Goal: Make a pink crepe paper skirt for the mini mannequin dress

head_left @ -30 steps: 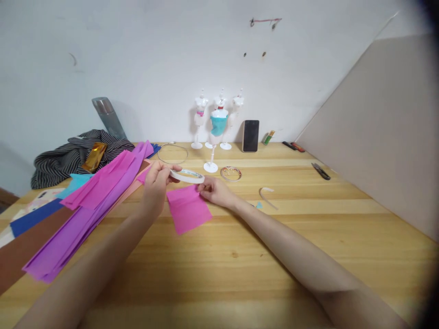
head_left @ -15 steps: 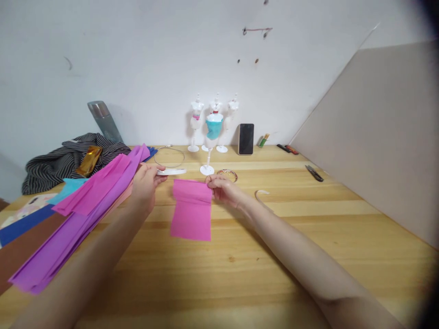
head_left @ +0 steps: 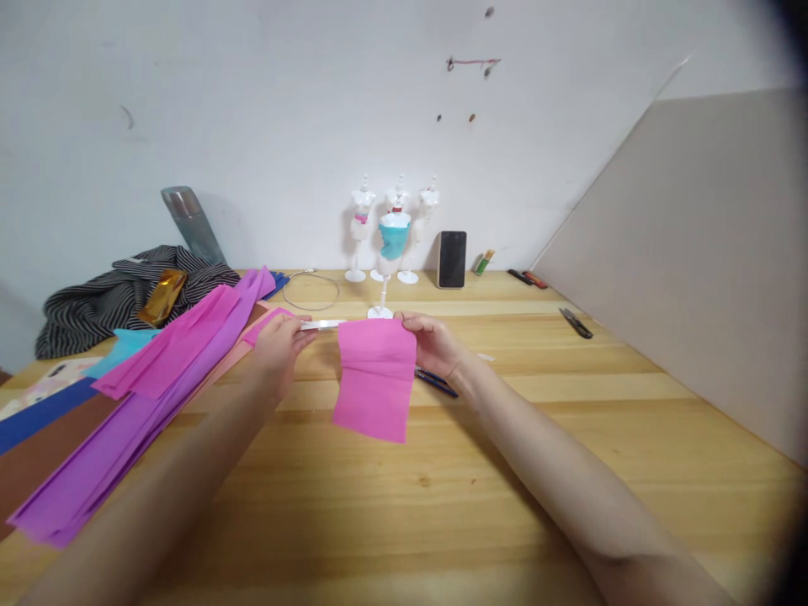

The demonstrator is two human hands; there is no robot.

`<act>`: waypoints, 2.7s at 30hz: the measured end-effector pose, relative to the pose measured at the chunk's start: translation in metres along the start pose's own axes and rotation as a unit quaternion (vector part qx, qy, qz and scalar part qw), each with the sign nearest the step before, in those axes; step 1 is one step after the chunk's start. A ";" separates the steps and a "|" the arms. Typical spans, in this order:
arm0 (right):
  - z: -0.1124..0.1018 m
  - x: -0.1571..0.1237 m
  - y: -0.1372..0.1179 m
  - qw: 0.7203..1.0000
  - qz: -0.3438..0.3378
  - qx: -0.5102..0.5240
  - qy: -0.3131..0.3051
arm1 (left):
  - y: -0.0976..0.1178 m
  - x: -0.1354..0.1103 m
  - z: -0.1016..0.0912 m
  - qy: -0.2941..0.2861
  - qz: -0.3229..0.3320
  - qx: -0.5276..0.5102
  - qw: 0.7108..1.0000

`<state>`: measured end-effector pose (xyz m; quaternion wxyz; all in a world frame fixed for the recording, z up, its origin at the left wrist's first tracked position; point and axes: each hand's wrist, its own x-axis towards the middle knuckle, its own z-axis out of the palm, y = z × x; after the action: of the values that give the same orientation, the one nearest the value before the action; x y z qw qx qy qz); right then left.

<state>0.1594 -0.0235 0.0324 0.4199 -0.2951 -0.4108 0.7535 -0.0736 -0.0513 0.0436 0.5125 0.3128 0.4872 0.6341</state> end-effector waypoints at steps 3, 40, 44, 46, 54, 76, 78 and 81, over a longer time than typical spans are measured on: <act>-0.001 -0.004 -0.006 1.000 -0.007 -0.002 0.003 | -0.006 -0.003 0.002 -0.018 -0.058 -0.018 0.998; 0.023 -0.021 -0.009 0.933 -0.031 -0.356 -0.040 | -0.035 -0.027 0.010 -0.090 -0.055 -0.001 0.994; 0.022 -0.020 -0.006 0.932 -0.039 -0.359 -0.026 | -0.036 -0.027 0.010 -0.095 -0.058 -0.002 0.994; 0.023 -0.021 -0.006 0.933 -0.038 -0.357 -0.030 | -0.036 -0.027 0.010 -0.099 -0.058 -0.001 0.993; 0.023 -0.022 -0.009 0.952 0.008 -0.293 -0.091 | -0.036 -0.028 0.011 -0.098 -0.060 0.000 0.993; 0.030 -0.017 0.006 0.939 0.003 -0.341 -0.037 | -0.038 -0.027 0.009 -0.107 -0.062 0.012 0.992; 0.032 -0.019 0.007 0.937 -0.005 -0.348 -0.036 | -0.037 -0.028 0.009 -0.110 -0.064 0.013 0.992; 0.034 -0.019 0.007 0.935 -0.025 -0.353 -0.029 | -0.035 -0.029 0.010 -0.108 -0.068 0.009 0.992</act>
<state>0.1385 -0.0556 0.0447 0.2954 -0.3923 -0.6695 0.5574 -0.0442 -0.0762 0.0167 0.6013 0.3504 0.4549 0.5557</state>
